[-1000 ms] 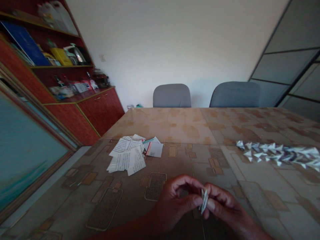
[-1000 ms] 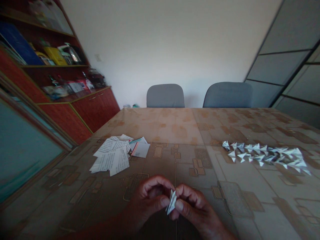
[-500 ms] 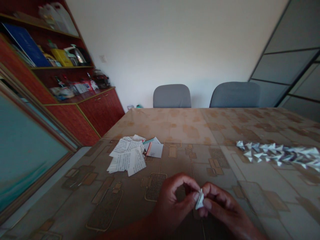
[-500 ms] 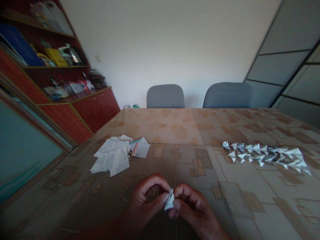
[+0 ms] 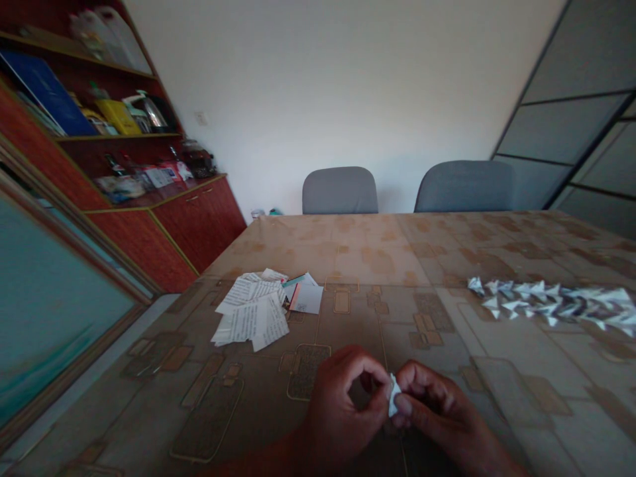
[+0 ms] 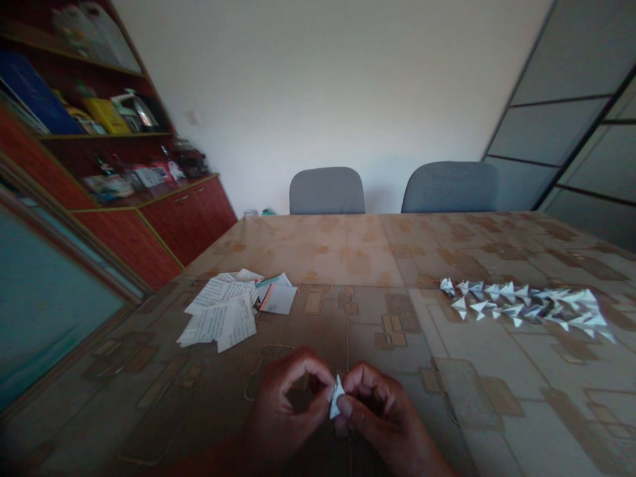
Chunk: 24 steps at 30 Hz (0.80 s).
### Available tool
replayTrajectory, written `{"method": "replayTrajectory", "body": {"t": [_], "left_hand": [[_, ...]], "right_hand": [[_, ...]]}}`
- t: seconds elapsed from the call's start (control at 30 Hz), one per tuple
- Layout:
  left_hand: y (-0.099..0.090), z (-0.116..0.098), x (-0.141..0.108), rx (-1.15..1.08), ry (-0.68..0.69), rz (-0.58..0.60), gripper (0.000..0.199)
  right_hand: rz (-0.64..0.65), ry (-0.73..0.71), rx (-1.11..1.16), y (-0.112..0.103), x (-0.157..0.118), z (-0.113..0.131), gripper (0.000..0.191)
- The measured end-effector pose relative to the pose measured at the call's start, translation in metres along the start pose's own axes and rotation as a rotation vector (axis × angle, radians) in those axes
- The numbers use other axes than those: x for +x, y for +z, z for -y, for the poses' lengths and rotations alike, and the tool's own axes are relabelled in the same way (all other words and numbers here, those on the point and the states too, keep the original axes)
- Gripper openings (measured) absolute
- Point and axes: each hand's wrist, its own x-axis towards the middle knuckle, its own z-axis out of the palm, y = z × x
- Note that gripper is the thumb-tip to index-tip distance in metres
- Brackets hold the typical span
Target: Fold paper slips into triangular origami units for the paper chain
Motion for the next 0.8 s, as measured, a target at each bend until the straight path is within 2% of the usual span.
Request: {"method": "replayTrajectory", "body": {"t": [0.1, 0.2, 0.33, 0.47, 0.6, 0.8], "left_hand": [[-0.002, -0.001, 0.001, -0.081, -0.105, 0.046, 0.011], [-0.006, 0.001, 0.003, -0.211, -0.203, 0.148, 0.005], [-0.011, 0.007, 0.006, -0.409, -0.291, 0.267, 0.022], [-0.010, 0.012, 0.009, -0.538, -0.383, 0.285, 0.032], [-0.008, 0.015, 0.008, -0.611, -0.395, 0.300, 0.034], [-0.008, 0.021, 0.007, -0.601, -0.354, 0.307, 0.026]], "right_hand": [[-0.002, 0.019, 0.017, -0.001, 0.000, 0.000, 0.034], [-0.007, 0.016, 0.037, -0.002, 0.000, 0.000, 0.034], [-0.014, 0.025, 0.050, -0.004, 0.000, 0.001, 0.034], [0.001, 0.023, 0.049, -0.005, -0.001, -0.001, 0.035], [0.027, 0.019, 0.048, -0.006, -0.001, -0.004, 0.032], [0.048, 0.005, 0.078, -0.006, 0.002, -0.006, 0.035]]}}
